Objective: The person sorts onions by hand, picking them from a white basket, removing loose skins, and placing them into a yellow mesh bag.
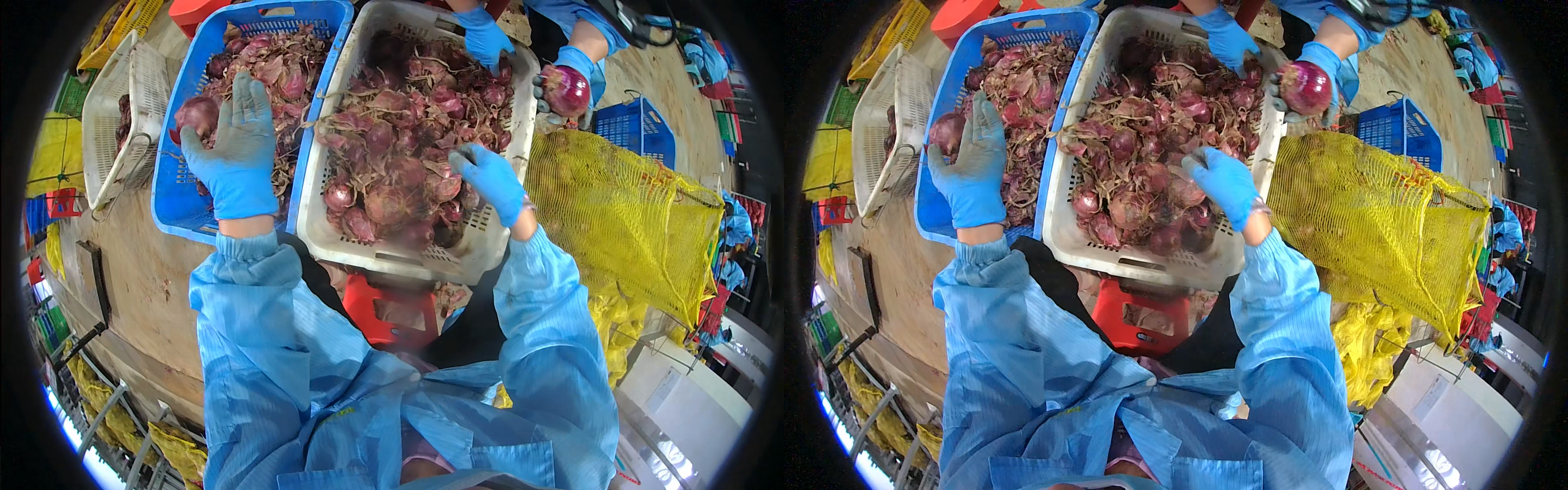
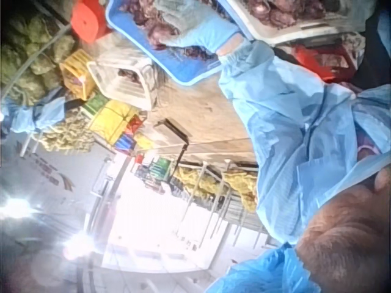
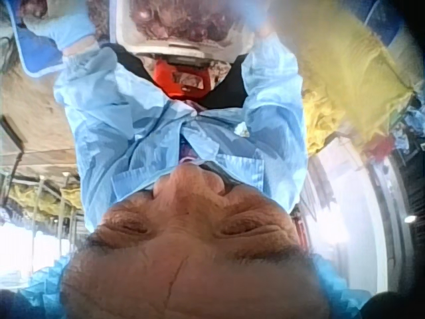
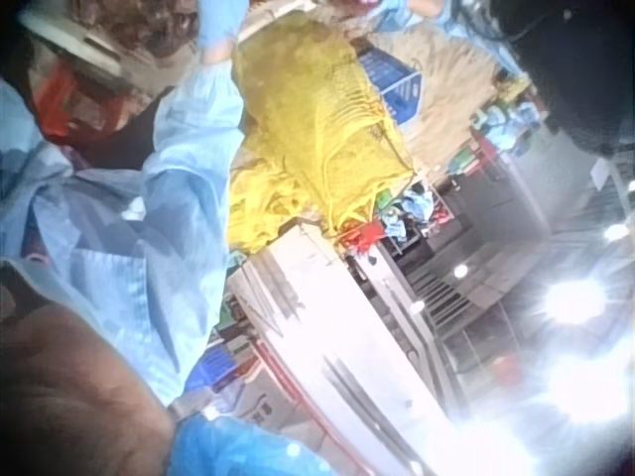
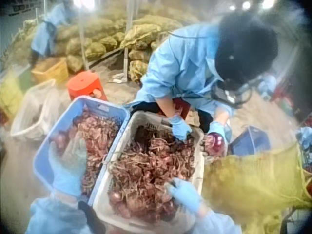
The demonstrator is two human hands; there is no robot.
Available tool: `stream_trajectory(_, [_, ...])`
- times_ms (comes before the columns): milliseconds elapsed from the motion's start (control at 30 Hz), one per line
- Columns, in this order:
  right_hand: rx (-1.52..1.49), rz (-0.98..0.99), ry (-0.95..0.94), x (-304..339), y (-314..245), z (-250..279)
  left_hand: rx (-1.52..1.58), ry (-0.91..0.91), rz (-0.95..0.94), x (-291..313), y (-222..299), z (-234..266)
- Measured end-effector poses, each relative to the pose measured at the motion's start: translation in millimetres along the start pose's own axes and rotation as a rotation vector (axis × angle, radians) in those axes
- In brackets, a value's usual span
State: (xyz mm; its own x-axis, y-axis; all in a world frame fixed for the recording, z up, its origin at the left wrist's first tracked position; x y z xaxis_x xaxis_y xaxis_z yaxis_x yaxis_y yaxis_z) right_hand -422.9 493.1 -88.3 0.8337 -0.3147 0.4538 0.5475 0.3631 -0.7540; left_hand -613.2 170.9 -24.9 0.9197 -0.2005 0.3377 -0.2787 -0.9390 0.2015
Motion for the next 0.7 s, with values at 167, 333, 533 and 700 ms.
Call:
stream_trajectory(167, [0.241,0.077,0.221,-64,42,-30,-0.105,-0.096,0.037,-1,-31,-18])
stream_trajectory(333, [0.455,0.117,0.347,-103,60,-66,0.079,-0.237,0.161,2,-31,-31])
stream_trajectory(533, [0.44,0.237,0.353,-120,72,-68,0.146,-0.245,0.195,-6,-32,-28])
stream_trajectory(700, [0.484,0.341,0.346,-123,58,-68,0.154,-0.279,0.193,-2,-29,-40])
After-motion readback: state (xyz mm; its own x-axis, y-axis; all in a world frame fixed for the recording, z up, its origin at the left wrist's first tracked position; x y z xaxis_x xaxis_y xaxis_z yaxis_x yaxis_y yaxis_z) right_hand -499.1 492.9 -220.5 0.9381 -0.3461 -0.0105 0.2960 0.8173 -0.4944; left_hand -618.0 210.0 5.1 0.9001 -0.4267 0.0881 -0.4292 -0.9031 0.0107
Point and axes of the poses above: each hand's wrist, its own x-axis away from the middle knuckle, its own z-axis out of the back of the hand, y = z × x, the point moved 5 cm from there along -x, towards the middle knuckle, and after that the axes turned 12 degrees about -x, right-handed, at the moved point
